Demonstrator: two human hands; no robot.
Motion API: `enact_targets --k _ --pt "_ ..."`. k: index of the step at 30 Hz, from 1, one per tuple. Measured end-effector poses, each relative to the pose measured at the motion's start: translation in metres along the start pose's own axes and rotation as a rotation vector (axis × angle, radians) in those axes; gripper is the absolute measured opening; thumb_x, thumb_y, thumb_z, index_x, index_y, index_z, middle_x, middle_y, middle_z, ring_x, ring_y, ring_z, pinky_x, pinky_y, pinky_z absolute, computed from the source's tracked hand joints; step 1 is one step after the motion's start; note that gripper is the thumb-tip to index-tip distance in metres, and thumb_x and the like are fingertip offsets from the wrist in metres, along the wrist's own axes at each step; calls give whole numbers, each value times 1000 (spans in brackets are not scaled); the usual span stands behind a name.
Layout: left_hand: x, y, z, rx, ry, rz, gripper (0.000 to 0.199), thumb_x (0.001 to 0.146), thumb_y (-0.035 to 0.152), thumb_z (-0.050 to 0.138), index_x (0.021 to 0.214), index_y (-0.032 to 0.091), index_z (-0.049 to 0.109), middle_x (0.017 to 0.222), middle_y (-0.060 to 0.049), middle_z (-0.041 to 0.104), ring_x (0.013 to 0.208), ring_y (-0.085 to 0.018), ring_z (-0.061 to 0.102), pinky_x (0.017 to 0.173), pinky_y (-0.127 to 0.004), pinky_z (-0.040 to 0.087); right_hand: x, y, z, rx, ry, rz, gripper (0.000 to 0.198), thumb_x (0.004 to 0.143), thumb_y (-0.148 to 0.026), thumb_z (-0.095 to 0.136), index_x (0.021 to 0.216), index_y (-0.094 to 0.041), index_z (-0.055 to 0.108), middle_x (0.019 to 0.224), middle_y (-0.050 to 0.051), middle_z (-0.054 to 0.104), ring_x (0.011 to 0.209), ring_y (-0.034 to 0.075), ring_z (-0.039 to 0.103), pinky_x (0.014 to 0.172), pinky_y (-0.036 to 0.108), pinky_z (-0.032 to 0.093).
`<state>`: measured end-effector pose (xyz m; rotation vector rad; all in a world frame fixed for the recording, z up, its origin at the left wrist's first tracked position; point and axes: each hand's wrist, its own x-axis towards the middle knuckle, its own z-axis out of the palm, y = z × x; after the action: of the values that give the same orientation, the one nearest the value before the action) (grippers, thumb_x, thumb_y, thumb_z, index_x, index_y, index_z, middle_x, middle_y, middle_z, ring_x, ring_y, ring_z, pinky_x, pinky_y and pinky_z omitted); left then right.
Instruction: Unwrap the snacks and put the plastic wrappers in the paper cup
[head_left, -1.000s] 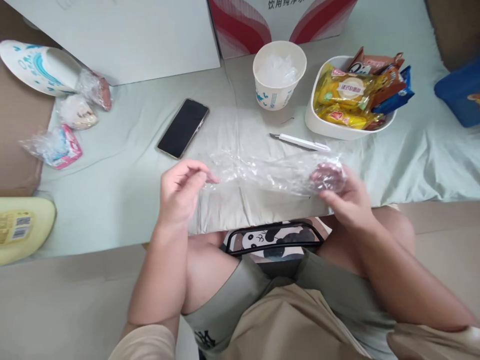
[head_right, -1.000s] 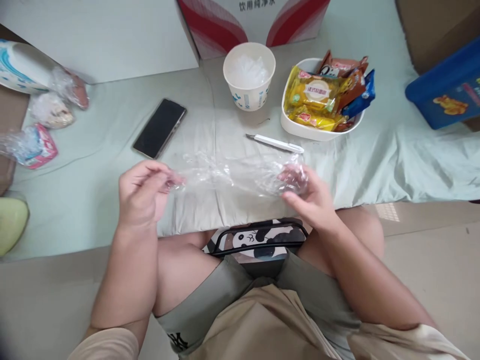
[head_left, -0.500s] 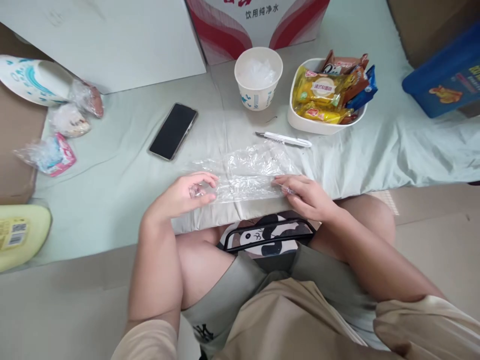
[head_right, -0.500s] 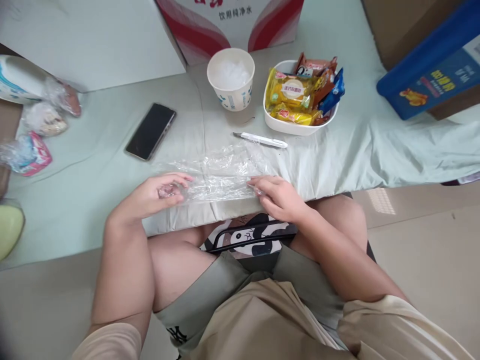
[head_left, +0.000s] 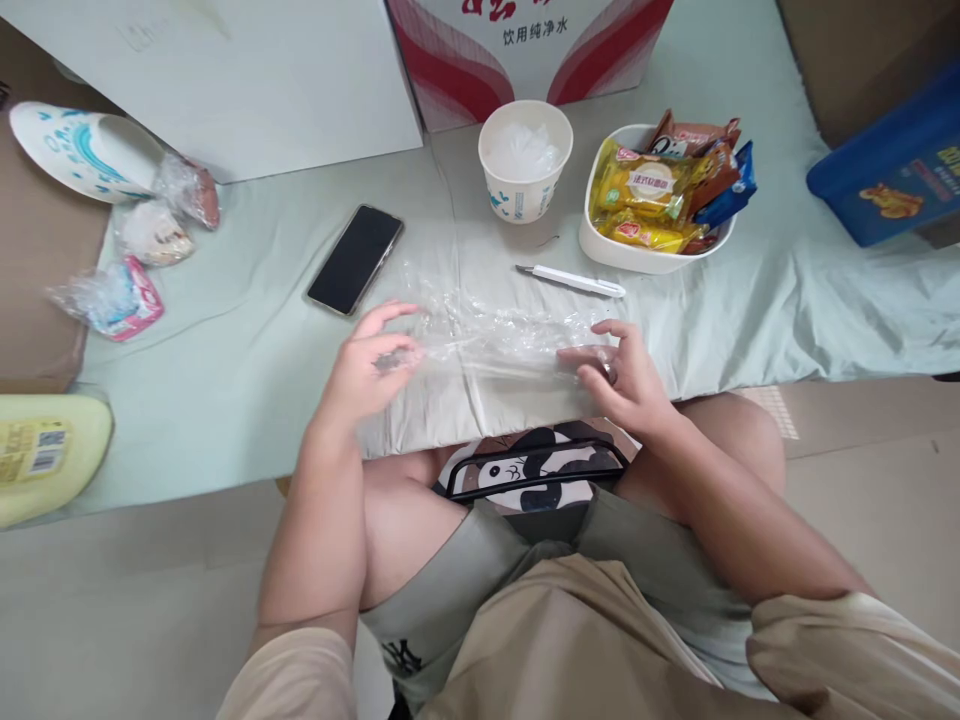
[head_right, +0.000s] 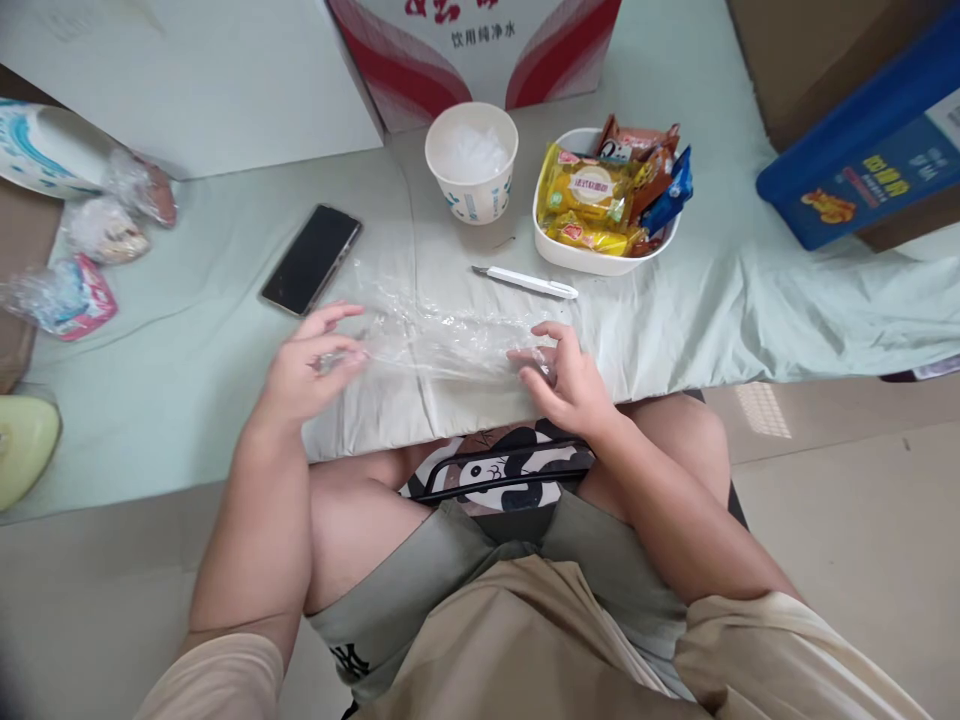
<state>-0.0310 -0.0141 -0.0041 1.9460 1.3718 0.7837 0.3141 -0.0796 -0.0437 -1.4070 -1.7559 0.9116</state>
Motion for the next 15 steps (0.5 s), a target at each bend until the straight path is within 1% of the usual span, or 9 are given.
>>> enact_targets --k 2,3,5,6,8,9,11,13,15 --pt "3 -4 0 -192 155 15 30 87 50 69 72 24 69 115 -9 76 128 -31 65 116 -52 48 2 1 1 -29 -4 -71 50 92 -37 65 136 -24 43 109 8 79 76 22 74 70 39 57" --pt "4 -5 0 -270 212 12 32 88 52 68 72 24 68 102 -8 77 119 -29 70 112 -50 52 3 1 2 -71 15 -118 43 91 -35 66 130 -25 50 107 8 79 86 24 76 76 41 58" --pt "6 -3 3 -375 281 -11 37 90 57 67 74 24 64 78 -4 74 98 -25 76 101 -45 58 7 1 3 -175 83 -200 17 92 -32 64 108 -26 64 98 7 79 106 29 74 92 46 56" --pt "7 -2 5 -402 296 -32 38 91 60 66 76 25 62 71 -2 71 86 -23 76 91 -42 61 9 0 4 -216 118 -222 8 93 -31 62 98 -26 66 93 6 79 113 30 72 98 49 54" --pt "10 -1 10 -422 302 -97 44 92 66 63 80 25 57 67 0 69 62 -17 70 62 -31 57 12 -3 4 -230 163 -235 10 95 -31 60 88 -27 66 88 5 78 114 30 72 102 51 52" --pt "11 -1 12 -419 288 -137 46 92 69 61 82 25 54 68 0 69 52 -14 65 50 -28 49 13 -5 4 -200 162 -226 11 96 -31 59 89 -26 66 89 5 78 111 29 73 100 50 53" --pt "13 -3 14 -403 242 -208 49 92 72 58 83 24 50 69 1 69 41 -10 55 39 -26 34 14 -8 4 -116 129 -189 14 99 -33 55 93 -25 65 92 5 79 100 25 75 88 42 58" --pt "14 -6 14 -378 182 -261 47 93 70 57 84 24 49 67 1 65 40 -9 52 37 -26 29 14 -9 5 -61 80 -149 16 100 -34 51 95 -24 64 94 6 79 78 19 74 69 33 57" --pt "14 -8 12 -359 123 -301 42 95 64 58 84 24 49 66 1 62 42 -10 54 36 -25 27 15 -9 6 -56 44 -130 17 100 -34 50 94 -23 61 99 6 80 57 13 64 57 29 50"
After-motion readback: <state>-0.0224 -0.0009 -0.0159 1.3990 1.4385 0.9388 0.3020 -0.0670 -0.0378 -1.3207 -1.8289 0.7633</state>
